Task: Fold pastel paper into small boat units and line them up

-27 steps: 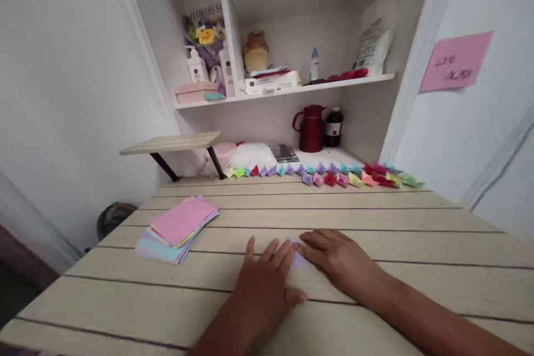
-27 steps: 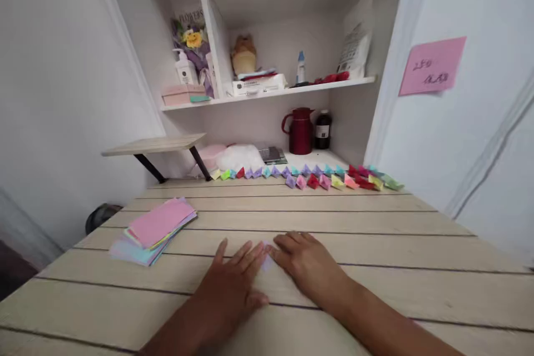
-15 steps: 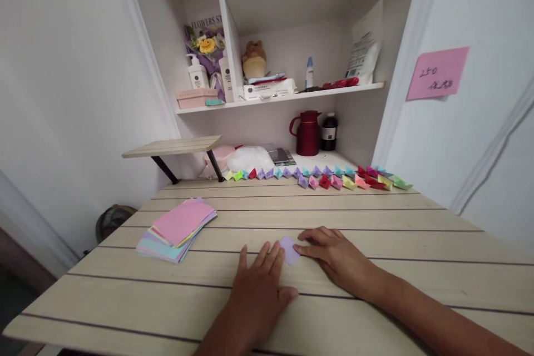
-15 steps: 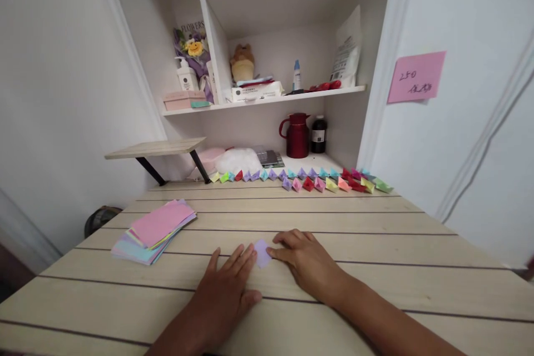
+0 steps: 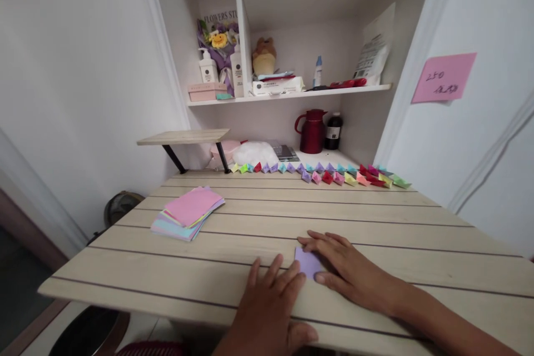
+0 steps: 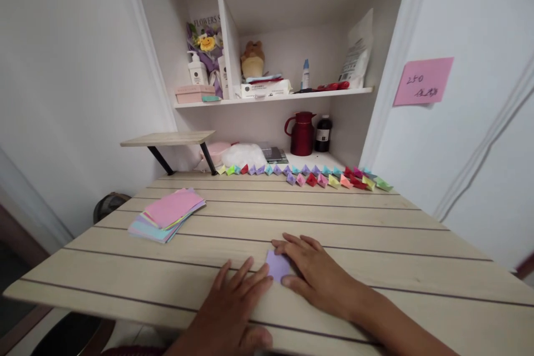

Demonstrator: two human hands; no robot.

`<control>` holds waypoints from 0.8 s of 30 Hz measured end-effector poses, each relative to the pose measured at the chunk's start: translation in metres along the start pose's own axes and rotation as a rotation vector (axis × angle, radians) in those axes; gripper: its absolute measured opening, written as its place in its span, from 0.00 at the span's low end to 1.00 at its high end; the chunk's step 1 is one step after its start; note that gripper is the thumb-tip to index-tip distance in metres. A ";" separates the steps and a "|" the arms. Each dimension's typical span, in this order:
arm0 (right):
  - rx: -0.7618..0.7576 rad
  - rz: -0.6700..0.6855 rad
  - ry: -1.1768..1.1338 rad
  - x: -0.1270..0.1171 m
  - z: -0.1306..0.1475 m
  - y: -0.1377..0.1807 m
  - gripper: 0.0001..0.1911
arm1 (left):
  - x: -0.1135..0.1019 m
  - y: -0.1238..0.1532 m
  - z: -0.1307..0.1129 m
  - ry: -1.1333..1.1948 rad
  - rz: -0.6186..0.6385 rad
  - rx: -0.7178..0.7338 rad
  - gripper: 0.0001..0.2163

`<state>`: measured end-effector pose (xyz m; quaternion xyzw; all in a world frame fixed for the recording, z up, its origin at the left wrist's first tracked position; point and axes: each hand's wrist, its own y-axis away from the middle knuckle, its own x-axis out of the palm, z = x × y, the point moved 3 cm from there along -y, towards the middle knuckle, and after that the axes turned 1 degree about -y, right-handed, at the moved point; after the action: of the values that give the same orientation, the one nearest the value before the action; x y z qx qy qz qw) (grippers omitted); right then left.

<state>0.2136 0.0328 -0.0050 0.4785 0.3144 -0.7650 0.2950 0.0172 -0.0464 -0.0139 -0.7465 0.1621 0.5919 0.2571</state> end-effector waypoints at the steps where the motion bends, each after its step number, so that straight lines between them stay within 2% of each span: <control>1: -0.006 0.004 0.020 0.002 0.005 0.009 0.30 | 0.005 0.006 -0.001 -0.043 -0.055 0.042 0.29; 4: -0.051 0.008 0.109 0.010 0.021 0.035 0.36 | 0.016 0.021 -0.006 -0.156 -0.206 0.130 0.31; 7: -0.103 -0.043 0.201 0.020 0.034 0.054 0.45 | 0.018 0.030 -0.014 -0.191 -0.272 0.147 0.33; 11: -0.053 -0.110 0.295 0.030 0.046 0.061 0.36 | 0.012 0.032 -0.024 -0.106 -0.318 0.097 0.27; 18: 0.027 -0.219 0.273 0.036 0.062 0.058 0.25 | 0.017 0.029 -0.036 0.056 -0.484 0.016 0.13; 24: -0.011 -0.283 0.286 0.037 0.064 0.062 0.23 | 0.022 0.029 -0.042 0.109 -0.493 -0.101 0.13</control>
<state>0.2111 -0.0606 -0.0296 0.5315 0.4213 -0.7215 0.1395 0.0405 -0.0925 -0.0334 -0.8062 -0.0411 0.4775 0.3470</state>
